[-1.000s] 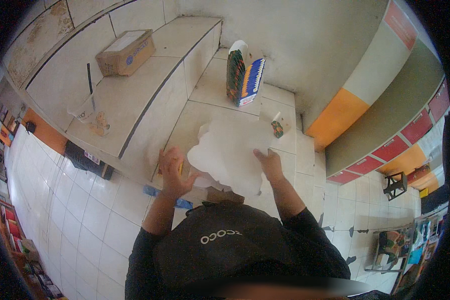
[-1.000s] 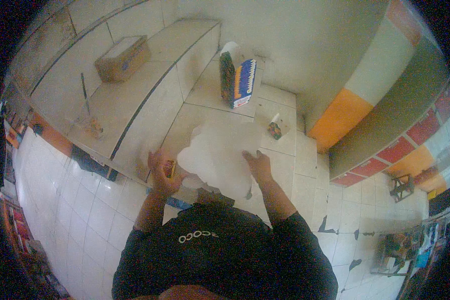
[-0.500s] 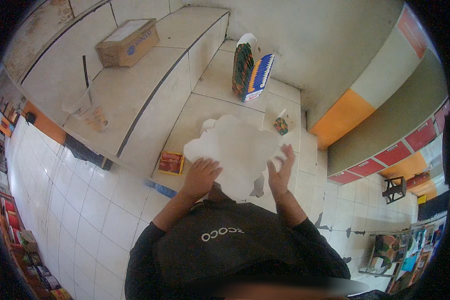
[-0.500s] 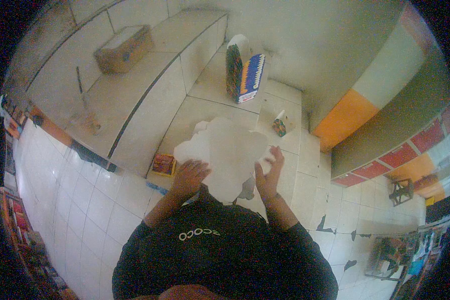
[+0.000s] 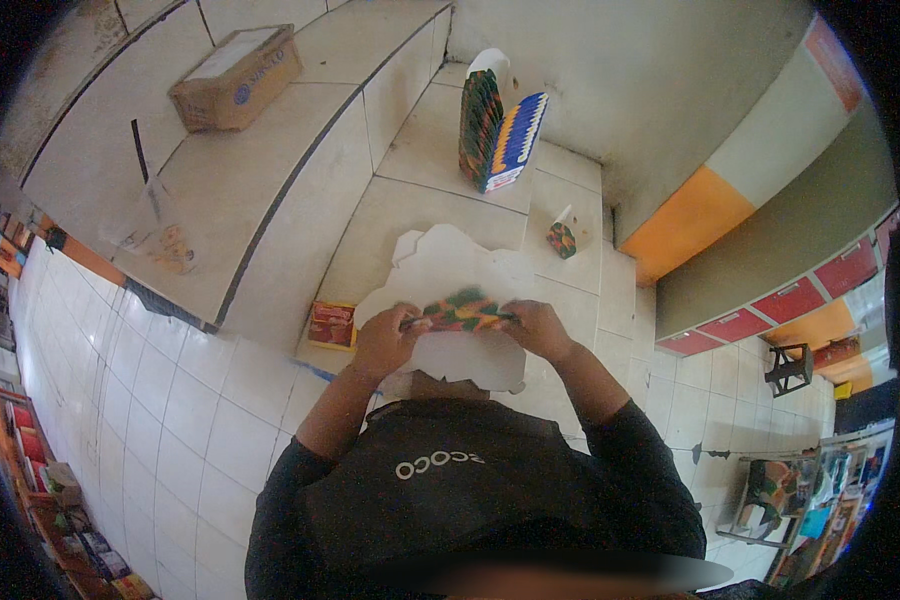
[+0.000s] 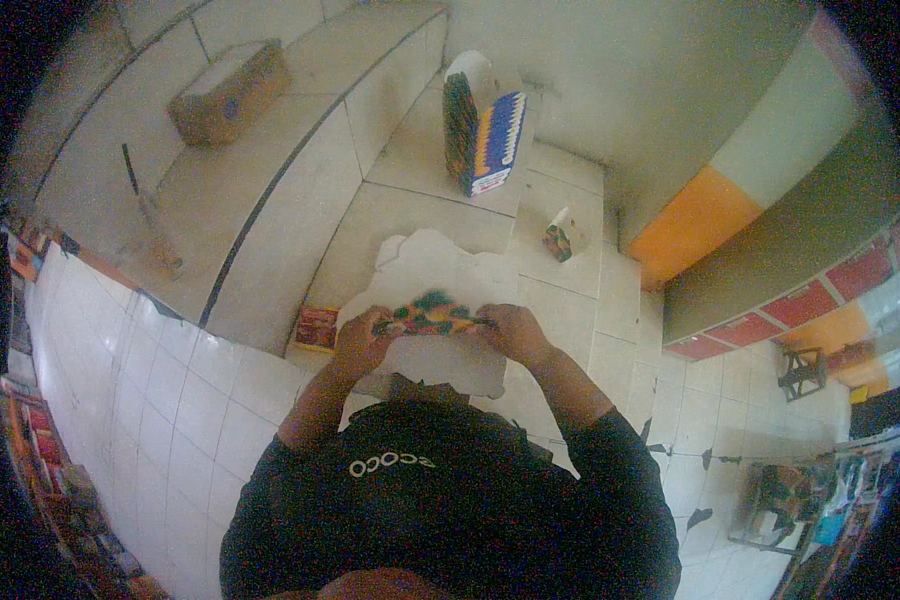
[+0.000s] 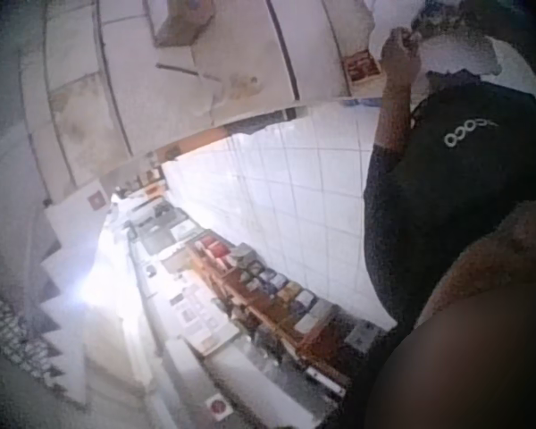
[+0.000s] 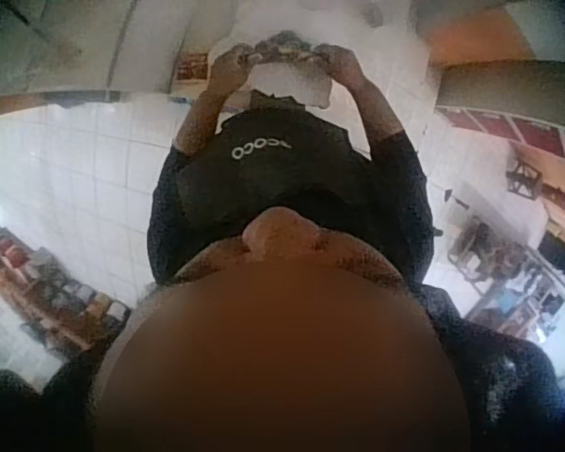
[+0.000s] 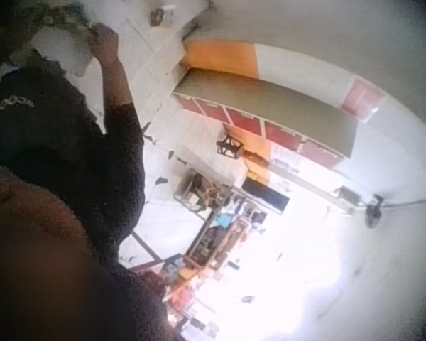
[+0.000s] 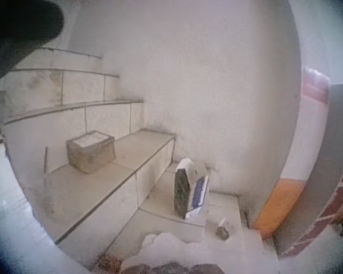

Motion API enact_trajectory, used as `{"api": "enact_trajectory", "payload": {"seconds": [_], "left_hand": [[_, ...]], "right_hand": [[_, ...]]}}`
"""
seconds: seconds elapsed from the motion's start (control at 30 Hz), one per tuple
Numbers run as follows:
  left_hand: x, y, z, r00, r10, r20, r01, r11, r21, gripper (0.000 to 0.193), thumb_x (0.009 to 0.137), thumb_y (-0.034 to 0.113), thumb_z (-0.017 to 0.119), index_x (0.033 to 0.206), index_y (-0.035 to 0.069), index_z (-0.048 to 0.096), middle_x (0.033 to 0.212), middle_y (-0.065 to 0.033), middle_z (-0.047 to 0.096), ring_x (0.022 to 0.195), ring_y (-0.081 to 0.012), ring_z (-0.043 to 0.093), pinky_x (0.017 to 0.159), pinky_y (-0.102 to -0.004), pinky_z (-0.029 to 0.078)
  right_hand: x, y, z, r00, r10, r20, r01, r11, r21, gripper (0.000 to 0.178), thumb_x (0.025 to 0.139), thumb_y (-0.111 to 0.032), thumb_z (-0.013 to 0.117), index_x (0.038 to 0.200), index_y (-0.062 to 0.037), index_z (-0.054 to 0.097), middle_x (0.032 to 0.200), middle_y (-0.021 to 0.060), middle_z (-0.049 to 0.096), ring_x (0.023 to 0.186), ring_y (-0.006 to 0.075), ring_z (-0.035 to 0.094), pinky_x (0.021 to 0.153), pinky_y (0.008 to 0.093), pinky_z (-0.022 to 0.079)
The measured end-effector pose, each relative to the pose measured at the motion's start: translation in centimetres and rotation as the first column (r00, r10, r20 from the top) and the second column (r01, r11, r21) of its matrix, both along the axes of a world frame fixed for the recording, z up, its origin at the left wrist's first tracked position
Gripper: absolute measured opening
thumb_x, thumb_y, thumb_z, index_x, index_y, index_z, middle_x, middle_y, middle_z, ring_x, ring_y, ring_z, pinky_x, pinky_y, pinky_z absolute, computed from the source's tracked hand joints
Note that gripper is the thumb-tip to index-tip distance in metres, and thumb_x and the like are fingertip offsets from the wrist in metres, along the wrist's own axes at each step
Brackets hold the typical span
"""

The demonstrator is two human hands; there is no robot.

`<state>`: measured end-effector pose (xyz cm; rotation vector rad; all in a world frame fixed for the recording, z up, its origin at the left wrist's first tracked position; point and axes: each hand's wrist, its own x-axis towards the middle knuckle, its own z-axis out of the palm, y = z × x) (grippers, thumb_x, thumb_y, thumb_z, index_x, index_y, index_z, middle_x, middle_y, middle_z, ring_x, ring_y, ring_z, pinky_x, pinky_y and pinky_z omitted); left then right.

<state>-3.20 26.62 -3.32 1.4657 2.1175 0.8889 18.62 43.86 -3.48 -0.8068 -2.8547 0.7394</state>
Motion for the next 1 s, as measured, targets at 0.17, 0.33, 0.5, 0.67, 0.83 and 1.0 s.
{"api": "enact_trajectory", "payload": {"seconds": [0.17, 0.33, 0.5, 0.67, 0.83, 1.0], "left_hand": [[-1.4, 2.4, -1.6, 0.994, 0.059, 0.092, -0.043, 0.984, -0.17, 0.045, 0.075, 0.033, 0.065, 0.105, 0.006, 0.048, 0.091, -0.0195, 0.059, 0.089, -0.0348, 0.057, 0.077, -0.043, 0.044], [-0.1, 3.2, 0.4, 0.983, 0.054, -0.174, -0.115, 0.924, -0.365, 0.076, 0.068, 0.039, 0.07, 0.126, 0.009, 0.033, 0.119, -0.0213, 0.044, 0.103, -0.039, 0.049, 0.085, -0.0464, 0.042], [-1.7, 3.5, -0.4, 0.947, 0.05, -0.317, -0.162, 0.928, -0.337, 0.1, 0.062, 0.043, 0.074, 0.138, 0.012, 0.016, 0.131, -0.0175, 0.029, 0.119, -0.0363, 0.033, 0.09, -0.052, 0.037], [-1.9, 3.7, -0.6, 0.937, 0.089, -0.338, -0.178, 0.953, -0.244, 0.095, 0.06, 0.04, 0.075, 0.135, 0.012, 0.023, 0.13, -0.015, 0.032, 0.119, -0.0344, 0.033, 0.089, -0.0503, 0.037], [-1.0, 2.8, -0.3, 0.876, -0.176, -0.45, 0.224, 0.973, 0.056, 0.034, 0.062, 0.021, 0.072, 0.092, 0.009, 0.061, 0.088, -0.0067, 0.06, 0.091, -0.0289, 0.055, 0.083, -0.0433, 0.038], [-2.6, 3.1, 1.4, 0.914, -0.403, -0.032, 0.311, 0.649, 0.694, 0.011, 0.069, 0.01, 0.061, 0.059, 0.011, 0.055, 0.062, -0.0027, 0.057, 0.064, -0.0208, 0.056, 0.081, -0.0376, 0.038]], "right_hand": [[-1.8, 1.4, 0.9, 0.993, -0.11, 0.044, 0.118, 0.958, -0.261, 0.032, 0.073, -0.028, 0.068, 0.091, -0.0039, 0.058, 0.082, 0.0137, 0.064, 0.077, 0.027, 0.062, 0.066, 0.0373, 0.048], [-3.4, 2.4, 1.0, 0.967, -0.096, 0.234, 0.155, 0.956, -0.25, 0.044, 0.069, -0.042, 0.067, 0.091, -0.0045, 0.059, 0.087, 0.0178, 0.062, 0.084, 0.0334, 0.06, 0.075, 0.0409, 0.047], [-5.1, 3.2, 1.4, 0.91, -0.012, 0.414, 0.066, 0.991, -0.115, 0.045, 0.065, -0.041, 0.07, 0.088, -0.0035, 0.059, 0.085, 0.0173, 0.062, 0.082, 0.0332, 0.06, 0.072, 0.0402, 0.047], [-6.1, 4.8, -0.8, 0.866, 0.062, 0.496, -0.039, 0.998, -0.057, 0.04, 0.06, -0.035, 0.075, 0.084, -0.0066, 0.058, 0.082, 0.0164, 0.062, 0.079, 0.0305, 0.06, 0.068, 0.0386, 0.048], [-2.7, 1.0, 4.8, 0.977, 0.092, 0.194, -0.013, 0.927, -0.374, 0.038, 0.065, -0.03, 0.075, 0.091, -0.007, 0.059, 0.084, 0.0123, 0.064, 0.084, 0.0254, 0.061, 0.072, 0.036, 0.048], [0.1, 3.1, 3.1, 0.906, -0.188, -0.379, 0.104, 0.967, -0.231, 0.055, 0.073, -0.033, 0.07, 0.116, -0.0052, 0.049, 0.102, 0.0121, 0.059, 0.098, 0.0258, 0.055, 0.084, 0.0361, 0.044]]}}
